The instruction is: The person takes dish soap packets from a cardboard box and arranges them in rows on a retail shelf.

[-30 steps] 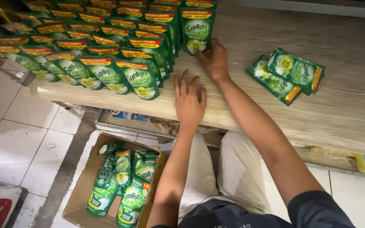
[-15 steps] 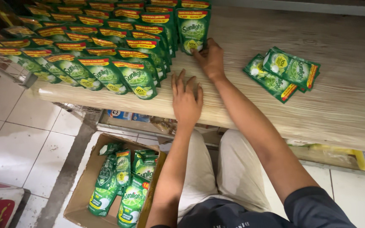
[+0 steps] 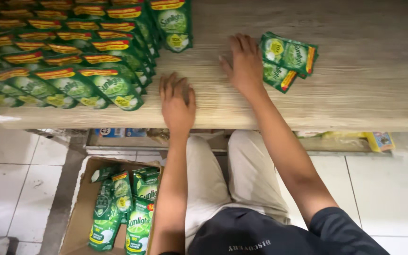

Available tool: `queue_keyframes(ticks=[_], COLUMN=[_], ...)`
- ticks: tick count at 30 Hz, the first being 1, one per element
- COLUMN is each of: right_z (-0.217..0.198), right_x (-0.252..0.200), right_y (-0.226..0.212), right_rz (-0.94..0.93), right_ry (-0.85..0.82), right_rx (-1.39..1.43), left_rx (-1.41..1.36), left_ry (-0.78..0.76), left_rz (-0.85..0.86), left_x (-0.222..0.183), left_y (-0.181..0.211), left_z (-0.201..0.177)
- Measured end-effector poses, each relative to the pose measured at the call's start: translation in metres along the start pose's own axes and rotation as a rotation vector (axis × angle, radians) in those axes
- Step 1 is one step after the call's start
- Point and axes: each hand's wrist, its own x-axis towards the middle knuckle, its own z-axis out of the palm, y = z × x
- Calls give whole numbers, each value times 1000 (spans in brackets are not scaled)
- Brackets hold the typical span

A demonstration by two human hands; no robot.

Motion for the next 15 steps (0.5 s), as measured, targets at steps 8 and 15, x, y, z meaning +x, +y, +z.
queue_keyframes(ticks=[8,15], right_z=[-60,-126], right_x=[-89,-114], right_y=[-27,-50], right_rz=[-83,228], right_ry=[-238,69], right_rx=[324,398], left_rx=[-24,-106], left_ry=[1,-17], left_rz=[5,11], left_x=[0,1], left_y=[5,17], left_z=[-4,-9])
